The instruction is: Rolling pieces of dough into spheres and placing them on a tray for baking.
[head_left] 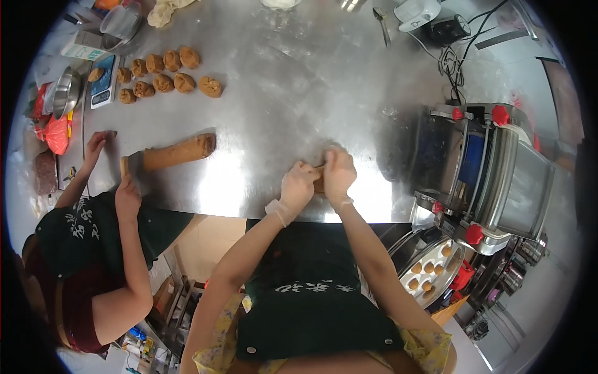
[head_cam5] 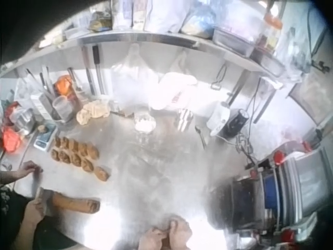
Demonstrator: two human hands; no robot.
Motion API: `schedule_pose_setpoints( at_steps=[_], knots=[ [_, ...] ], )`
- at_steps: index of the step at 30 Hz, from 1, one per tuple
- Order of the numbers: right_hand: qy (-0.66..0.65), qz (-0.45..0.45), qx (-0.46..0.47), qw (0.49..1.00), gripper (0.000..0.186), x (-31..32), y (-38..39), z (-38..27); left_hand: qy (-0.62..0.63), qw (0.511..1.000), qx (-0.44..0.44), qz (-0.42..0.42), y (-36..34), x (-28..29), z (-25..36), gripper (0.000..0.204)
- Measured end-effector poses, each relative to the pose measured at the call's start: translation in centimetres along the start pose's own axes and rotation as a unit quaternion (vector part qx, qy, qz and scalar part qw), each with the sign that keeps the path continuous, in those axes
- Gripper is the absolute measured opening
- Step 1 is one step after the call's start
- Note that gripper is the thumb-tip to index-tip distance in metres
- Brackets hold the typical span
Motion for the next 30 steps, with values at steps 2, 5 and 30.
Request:
schedule_pose_setpoints(
  at_steps=[2,5,30],
  knots=[
    [-0.012,-0.011,-0.127,0.992,0.017,0.2,0.6,2.1,0.074,0.992,0.002,0.104,-2.5,2.8,0.6,0.019],
    [-0.111,-0.07,-0.238,0.962,0.025,0.7,1.2,2.8,-0.029,0.996,-0.088,-0.01,-3.7,1.9,1.4,0.018],
    [-0.247,-0.152,-0.339,0.895,0.02,0.3,3.9,2.9,-0.002,0.985,0.088,0.149,2.2,0.0,2.6,0.047]
  ],
)
Point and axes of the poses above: each hand's wrist, its own y-axis away from the middle knuckle, its own x-axis out of the back of the hand, z = x × y, the point moved 5 cm from there along -y, towards the middle knuckle, and after that the axes turned 4 degrees about -x, right-handed, at the moved point
